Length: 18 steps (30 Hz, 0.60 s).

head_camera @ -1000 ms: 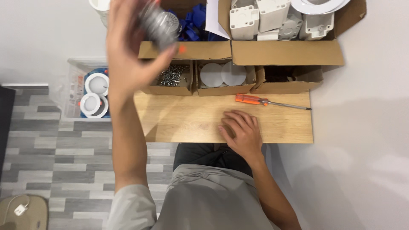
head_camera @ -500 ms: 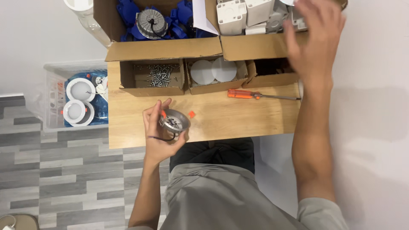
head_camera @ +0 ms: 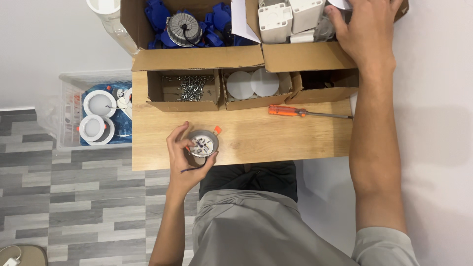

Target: The person assembles recessed LED light fixtures by hand. They repeatedly take a white circular housing and a round LED module from boxes, fit the module into the housing, and place the completed unit into a nearby plastic bin. The process is repeated multiple times throughout the clip.

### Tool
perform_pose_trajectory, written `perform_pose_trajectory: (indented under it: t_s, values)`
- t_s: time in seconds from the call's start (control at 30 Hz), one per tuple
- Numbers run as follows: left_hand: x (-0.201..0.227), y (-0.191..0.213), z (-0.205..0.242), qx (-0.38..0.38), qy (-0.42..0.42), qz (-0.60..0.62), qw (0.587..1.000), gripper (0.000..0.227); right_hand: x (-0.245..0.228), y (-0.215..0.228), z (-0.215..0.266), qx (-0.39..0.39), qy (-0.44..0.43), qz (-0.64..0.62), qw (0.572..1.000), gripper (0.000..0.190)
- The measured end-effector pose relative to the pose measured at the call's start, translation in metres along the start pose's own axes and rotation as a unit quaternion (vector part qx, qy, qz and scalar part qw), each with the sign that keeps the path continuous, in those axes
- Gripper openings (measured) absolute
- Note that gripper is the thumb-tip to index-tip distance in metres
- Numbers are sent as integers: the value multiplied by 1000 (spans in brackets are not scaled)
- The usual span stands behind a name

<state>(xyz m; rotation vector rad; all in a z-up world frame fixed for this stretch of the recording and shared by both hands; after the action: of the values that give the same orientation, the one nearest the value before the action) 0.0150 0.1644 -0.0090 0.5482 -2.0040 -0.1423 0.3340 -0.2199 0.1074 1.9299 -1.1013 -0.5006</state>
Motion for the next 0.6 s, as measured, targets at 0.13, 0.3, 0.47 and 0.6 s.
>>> perform_pose_trajectory:
  t_s: [0.13, 0.3, 0.47, 0.6]
  values:
    - [-2, 14, 7, -8, -8, -121, 993, 67, 14, -8, 10, 15, -13, 29, 999, 20]
    - [-8, 41, 16, -33, 8, -117, 992, 89, 21, 8, 20, 106, 19, -99, 989, 31]
    - [-1, 54, 11, -39, 7, -100, 994, 63, -11, 45, 33, 189, -4, -162, 969, 26]
    - [-2, 55, 6, -26, -31, -130, 991, 49, -62, 72, 63, 274, -60, -253, 926, 8]
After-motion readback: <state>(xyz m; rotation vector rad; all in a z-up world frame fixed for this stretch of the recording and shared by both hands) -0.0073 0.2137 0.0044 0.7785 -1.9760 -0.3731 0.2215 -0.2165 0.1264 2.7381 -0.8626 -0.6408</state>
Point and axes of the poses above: each hand's wrist, its own z-axis away from the middle knuckle, its own y-axis out of the back of the hand, x = y × z, the point moved 1 cm from there along -z, towards the middle knuckle, and after that the axes turned 1 degree about -y, right-handed, at the moved point
